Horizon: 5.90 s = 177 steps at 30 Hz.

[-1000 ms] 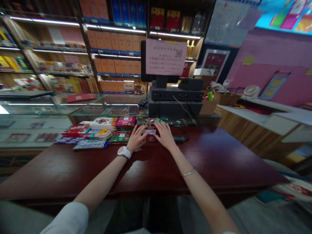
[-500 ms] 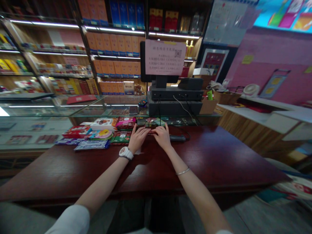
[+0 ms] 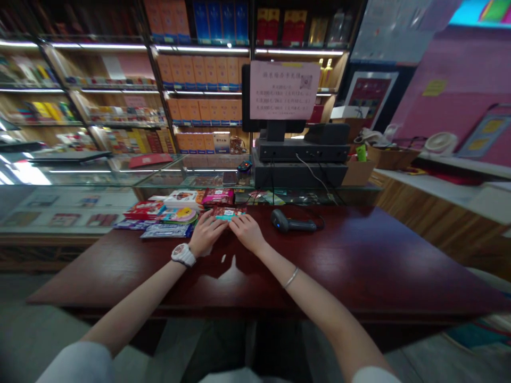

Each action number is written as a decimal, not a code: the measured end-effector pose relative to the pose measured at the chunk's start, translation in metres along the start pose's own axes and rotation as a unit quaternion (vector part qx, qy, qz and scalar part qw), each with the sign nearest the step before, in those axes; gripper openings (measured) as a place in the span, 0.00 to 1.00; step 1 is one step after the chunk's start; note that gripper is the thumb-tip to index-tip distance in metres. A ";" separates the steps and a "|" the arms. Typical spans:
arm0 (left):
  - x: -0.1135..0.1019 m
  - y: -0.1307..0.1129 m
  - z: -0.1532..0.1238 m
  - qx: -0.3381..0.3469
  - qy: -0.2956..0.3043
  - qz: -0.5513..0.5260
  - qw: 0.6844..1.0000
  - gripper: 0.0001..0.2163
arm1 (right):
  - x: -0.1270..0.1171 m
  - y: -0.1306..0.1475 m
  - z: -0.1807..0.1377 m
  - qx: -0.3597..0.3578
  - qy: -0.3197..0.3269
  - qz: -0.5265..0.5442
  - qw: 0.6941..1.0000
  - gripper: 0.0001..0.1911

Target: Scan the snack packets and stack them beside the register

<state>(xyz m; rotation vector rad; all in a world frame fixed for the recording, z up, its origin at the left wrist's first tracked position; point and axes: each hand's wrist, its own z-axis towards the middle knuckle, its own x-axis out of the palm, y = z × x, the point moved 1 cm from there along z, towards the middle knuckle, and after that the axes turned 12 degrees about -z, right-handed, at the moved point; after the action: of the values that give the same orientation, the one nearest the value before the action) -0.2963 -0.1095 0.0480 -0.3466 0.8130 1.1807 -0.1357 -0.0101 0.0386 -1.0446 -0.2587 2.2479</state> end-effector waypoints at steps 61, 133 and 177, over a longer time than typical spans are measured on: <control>0.007 0.044 -0.057 -0.207 0.078 -0.037 0.975 0.24 | 0.029 0.055 0.031 0.170 0.170 0.135 0.961 0.33; 0.103 -0.034 0.050 -0.172 0.211 -0.278 0.921 0.16 | 0.010 -0.055 0.005 0.200 -0.007 0.255 0.946 0.08; -0.013 0.082 -0.046 -0.337 0.097 -0.065 0.934 0.32 | 0.050 0.039 0.023 0.242 0.136 0.265 0.924 0.31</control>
<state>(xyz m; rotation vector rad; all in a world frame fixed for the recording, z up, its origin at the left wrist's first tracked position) -0.3911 -0.1169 0.0392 -1.0803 0.5169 1.2888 -0.1954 -0.0077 0.0069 -1.2224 0.7475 2.3878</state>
